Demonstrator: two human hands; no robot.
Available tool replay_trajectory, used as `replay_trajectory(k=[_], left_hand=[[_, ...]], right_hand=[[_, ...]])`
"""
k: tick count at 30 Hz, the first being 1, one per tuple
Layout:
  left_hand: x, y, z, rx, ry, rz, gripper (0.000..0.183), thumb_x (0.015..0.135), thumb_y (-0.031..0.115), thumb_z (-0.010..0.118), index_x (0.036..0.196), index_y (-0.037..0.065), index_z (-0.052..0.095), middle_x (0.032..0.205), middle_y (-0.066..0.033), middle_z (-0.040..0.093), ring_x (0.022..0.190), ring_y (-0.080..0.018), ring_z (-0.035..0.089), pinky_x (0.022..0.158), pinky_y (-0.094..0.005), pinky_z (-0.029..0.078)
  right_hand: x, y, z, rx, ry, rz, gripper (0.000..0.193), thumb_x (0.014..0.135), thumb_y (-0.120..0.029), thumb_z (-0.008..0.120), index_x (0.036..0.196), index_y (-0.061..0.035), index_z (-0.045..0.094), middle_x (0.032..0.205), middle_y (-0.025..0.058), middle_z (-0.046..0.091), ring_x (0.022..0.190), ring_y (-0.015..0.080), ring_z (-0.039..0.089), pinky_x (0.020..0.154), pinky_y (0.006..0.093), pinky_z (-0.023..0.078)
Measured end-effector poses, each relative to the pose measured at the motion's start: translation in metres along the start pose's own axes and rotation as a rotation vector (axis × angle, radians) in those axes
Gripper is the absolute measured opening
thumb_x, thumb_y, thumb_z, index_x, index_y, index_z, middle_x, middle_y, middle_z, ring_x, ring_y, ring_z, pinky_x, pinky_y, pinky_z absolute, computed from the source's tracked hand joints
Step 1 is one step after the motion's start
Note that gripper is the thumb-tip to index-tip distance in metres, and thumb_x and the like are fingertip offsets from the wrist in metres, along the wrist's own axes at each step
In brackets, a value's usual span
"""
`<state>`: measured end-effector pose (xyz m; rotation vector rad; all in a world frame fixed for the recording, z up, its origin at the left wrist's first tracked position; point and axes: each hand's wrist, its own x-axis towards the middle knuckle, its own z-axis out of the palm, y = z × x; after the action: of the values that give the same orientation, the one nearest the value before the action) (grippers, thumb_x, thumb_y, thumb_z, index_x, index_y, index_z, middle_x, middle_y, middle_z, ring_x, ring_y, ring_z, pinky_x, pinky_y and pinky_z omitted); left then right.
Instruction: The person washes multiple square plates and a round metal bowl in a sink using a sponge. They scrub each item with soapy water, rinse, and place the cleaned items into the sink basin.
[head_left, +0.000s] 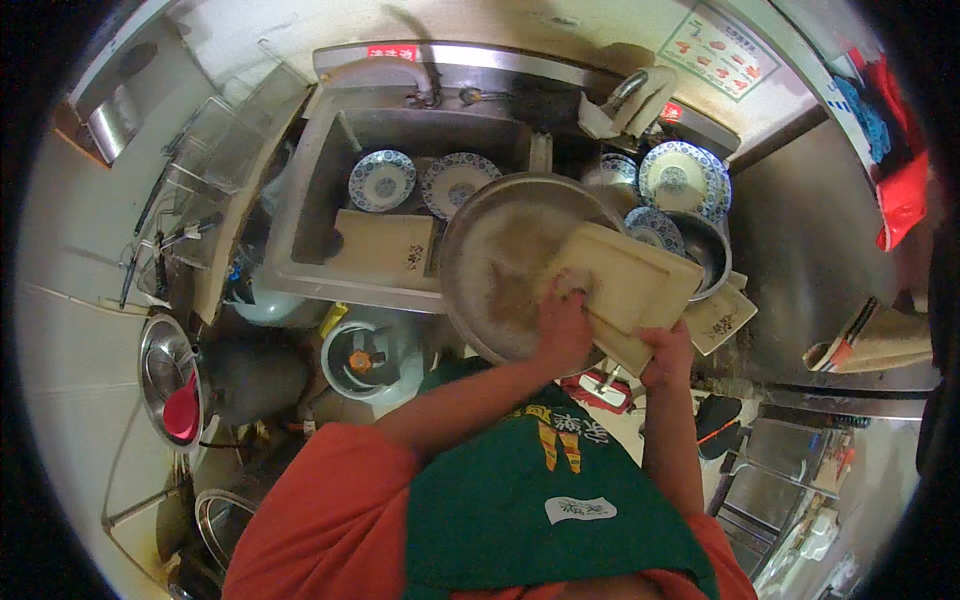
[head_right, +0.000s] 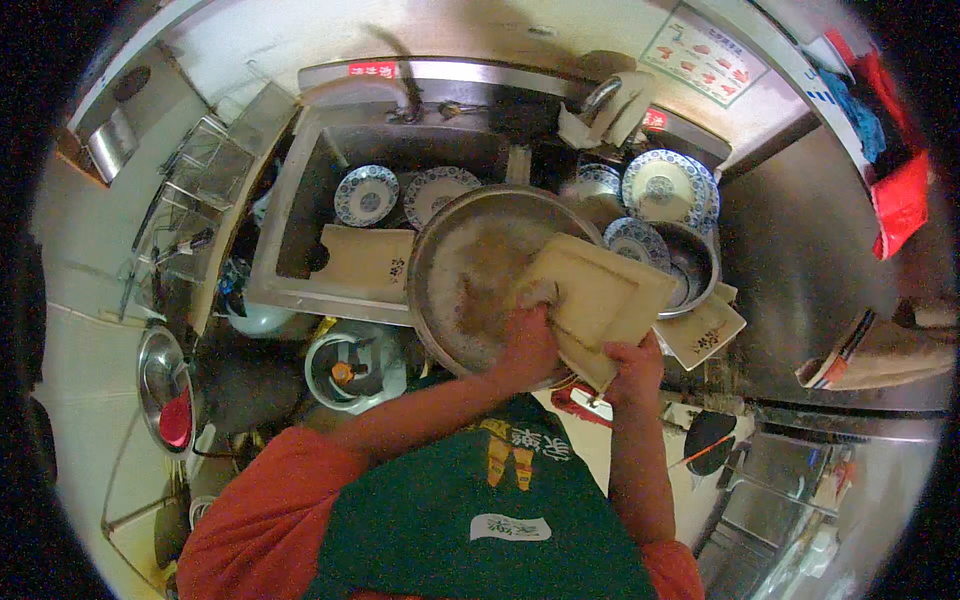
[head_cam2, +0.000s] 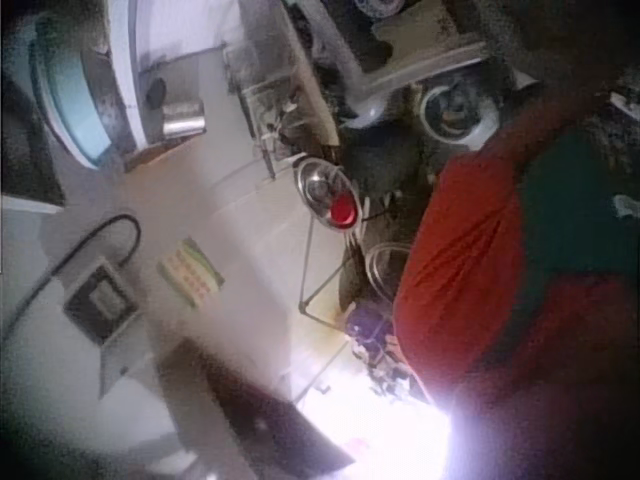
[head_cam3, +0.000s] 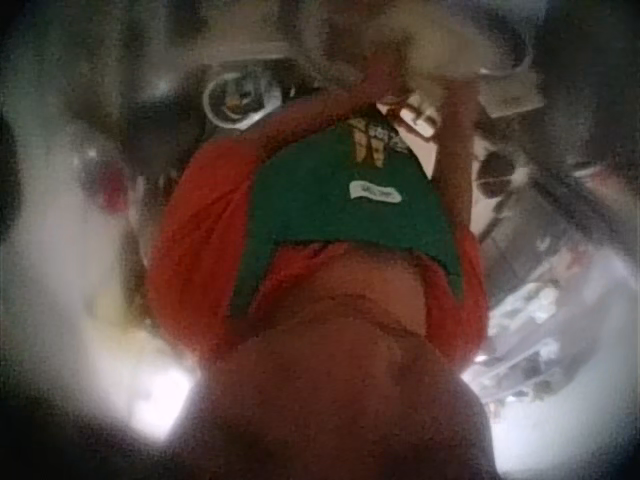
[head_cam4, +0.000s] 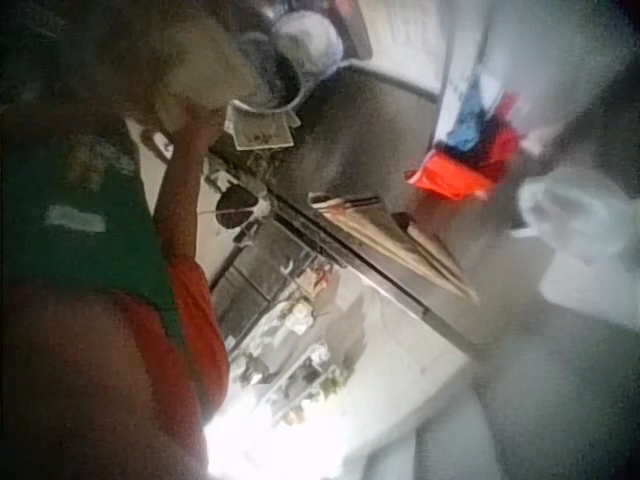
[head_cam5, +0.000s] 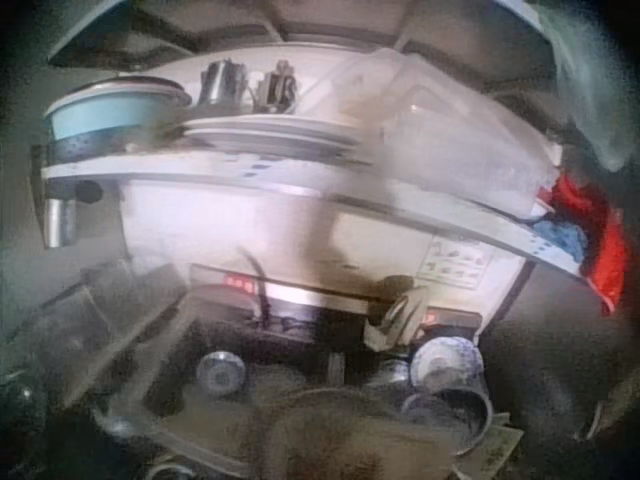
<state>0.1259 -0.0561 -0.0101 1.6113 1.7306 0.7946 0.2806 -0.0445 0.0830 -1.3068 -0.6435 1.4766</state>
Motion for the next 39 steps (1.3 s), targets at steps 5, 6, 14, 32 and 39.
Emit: replay_trajectory(k=[5, 6, 14, 32, 39], left_hand=[[0.043, -0.074, -0.049, 0.568, 0.111, -0.115, 0.054, 0.081, 0.028, 0.072, 0.127, 0.001, 0.059, 0.145, -0.0296, 0.043, 0.135, -0.0435, 0.044, 0.108, -0.0563, 0.039], [0.050, -0.085, -0.058, 0.404, 0.018, -0.215, 0.055, 0.080, 0.031, 0.073, 0.125, 0.001, 0.061, 0.143, -0.0283, 0.048, 0.130, -0.0443, 0.050, 0.104, -0.0569, 0.042], [0.057, -0.028, -0.066, 0.162, -0.197, -0.041, 0.030, 0.091, 0.031, 0.064, 0.106, 0.006, 0.069, 0.109, -0.0197, 0.068, 0.103, -0.0394, 0.065, 0.091, -0.0464, 0.052], [0.132, -0.039, -0.044, -0.446, 0.212, -0.601, 0.042, 0.091, 0.037, 0.057, 0.115, 0.005, 0.069, 0.128, -0.0215, 0.063, 0.112, -0.0413, 0.061, 0.095, -0.0461, 0.048], [0.089, -0.066, -0.025, -0.594, 0.081, -0.532, 0.074, 0.092, 0.054, 0.049, 0.135, -0.006, 0.055, 0.134, -0.0253, 0.060, 0.121, -0.0379, 0.060, 0.102, -0.0440, 0.046]], right_hand=[[-0.004, -0.015, -0.006, -0.048, -0.033, -0.005, 0.068, 0.066, 0.008, 0.056, 0.134, 0.0032, 0.049, 0.123, 0.0182, 0.062, 0.107, 0.0371, 0.066, 0.093, 0.0502, 0.057], [-0.003, -0.017, -0.008, -0.047, -0.019, 0.007, 0.067, 0.066, 0.008, 0.056, 0.133, 0.0034, 0.050, 0.122, 0.0183, 0.062, 0.107, 0.0371, 0.066, 0.092, 0.0499, 0.057], [0.013, -0.013, -0.006, -0.022, 0.003, 0.068, 0.065, 0.066, 0.009, 0.054, 0.131, 0.0029, 0.051, 0.117, 0.0172, 0.063, 0.101, 0.0358, 0.067, 0.090, 0.0482, 0.056], [-0.007, -0.018, -0.012, -0.266, -0.302, -0.111, 0.062, 0.063, 0.005, 0.064, 0.124, 0.0055, 0.060, 0.114, 0.0115, 0.071, 0.097, 0.0238, 0.070, 0.089, 0.0360, 0.055], [0.012, -0.031, -0.010, -0.624, -0.072, -0.169, 0.050, 0.069, 0.002, 0.068, 0.119, 0.0031, 0.062, 0.112, 0.0113, 0.070, 0.098, 0.0226, 0.068, 0.089, 0.0363, 0.055]])
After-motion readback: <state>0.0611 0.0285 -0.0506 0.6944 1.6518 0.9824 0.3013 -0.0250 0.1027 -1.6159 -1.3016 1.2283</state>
